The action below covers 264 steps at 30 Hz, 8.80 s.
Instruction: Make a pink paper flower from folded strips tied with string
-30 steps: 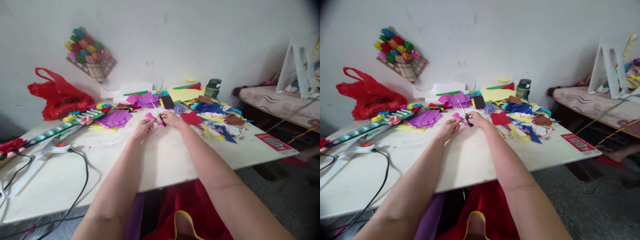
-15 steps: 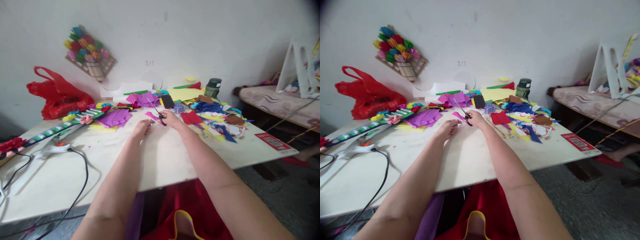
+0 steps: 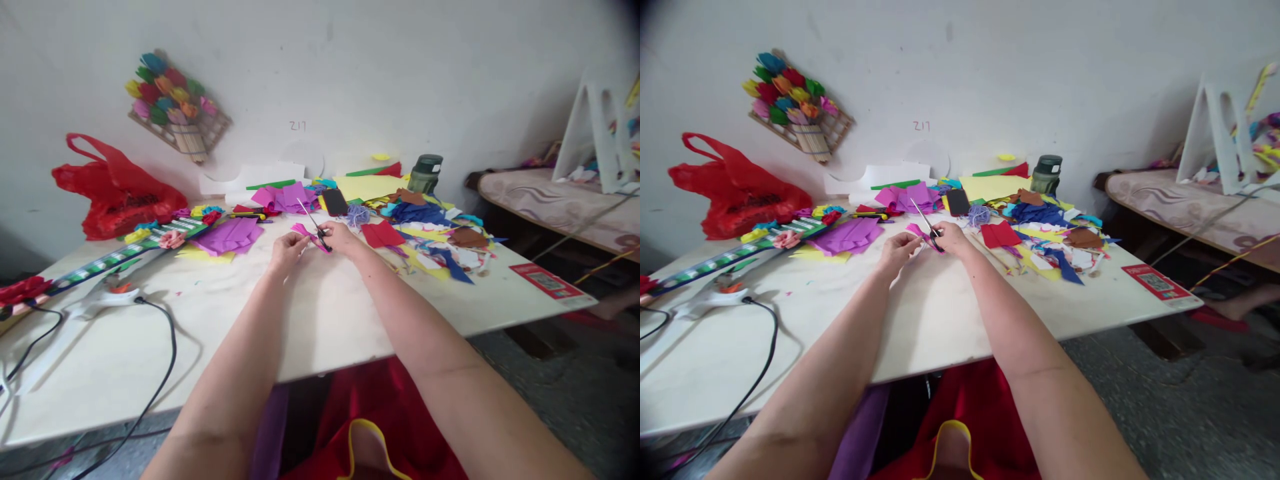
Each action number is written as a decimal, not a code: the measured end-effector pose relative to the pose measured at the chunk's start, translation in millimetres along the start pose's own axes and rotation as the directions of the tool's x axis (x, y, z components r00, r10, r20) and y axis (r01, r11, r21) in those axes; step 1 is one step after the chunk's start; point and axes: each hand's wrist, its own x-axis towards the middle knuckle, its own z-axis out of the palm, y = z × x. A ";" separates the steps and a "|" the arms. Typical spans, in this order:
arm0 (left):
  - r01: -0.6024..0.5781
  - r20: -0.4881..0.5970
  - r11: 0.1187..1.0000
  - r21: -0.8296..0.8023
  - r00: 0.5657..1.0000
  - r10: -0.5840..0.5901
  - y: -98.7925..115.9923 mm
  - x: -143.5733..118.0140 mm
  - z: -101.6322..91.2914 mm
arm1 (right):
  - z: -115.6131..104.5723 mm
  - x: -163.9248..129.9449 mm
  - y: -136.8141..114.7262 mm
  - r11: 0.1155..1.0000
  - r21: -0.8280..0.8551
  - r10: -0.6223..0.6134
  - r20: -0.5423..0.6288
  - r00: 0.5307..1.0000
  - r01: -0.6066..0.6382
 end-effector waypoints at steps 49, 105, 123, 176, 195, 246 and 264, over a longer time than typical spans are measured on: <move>0.285 0.156 0.745 -0.603 0.958 -0.240 -10.2 7.3 -15.0 | -9.7 -11.4 -12.7 0.993 0.075 0.061 0.313 0.948 -0.089; 0.203 0.007 0.905 -0.374 0.976 -0.217 -20.1 10.9 -18.0 | -57.9 -17.9 -5.0 0.971 0.181 0.011 0.615 0.788 -0.154; 0.161 -0.018 0.903 -0.398 0.983 -0.184 -17.1 8.9 -18.2 | -57.2 -13.8 -2.3 0.978 0.058 0.105 0.685 0.721 -0.198; 0.177 0.124 0.900 -0.399 0.983 -0.139 -6.7 2.6 -17.3 | -47.2 -15.7 -6.3 0.978 0.128 0.039 0.666 0.745 -0.165; 0.168 0.253 0.895 -0.413 0.965 -0.064 -11.8 5.1 -17.5 | -34.0 -12.8 -2.5 0.981 0.097 0.073 0.624 0.778 -0.170; 0.165 0.267 0.872 -0.461 0.963 -0.040 -3.5 1.4 -16.7 | -22.7 -12.2 -3.2 0.995 0.034 0.054 0.587 0.808 -0.091; 0.124 0.226 0.888 -0.444 0.974 -0.023 -8.3 3.3 -16.0 | -16.8 -7.3 5.7 0.994 0.067 0.035 0.573 0.819 -0.090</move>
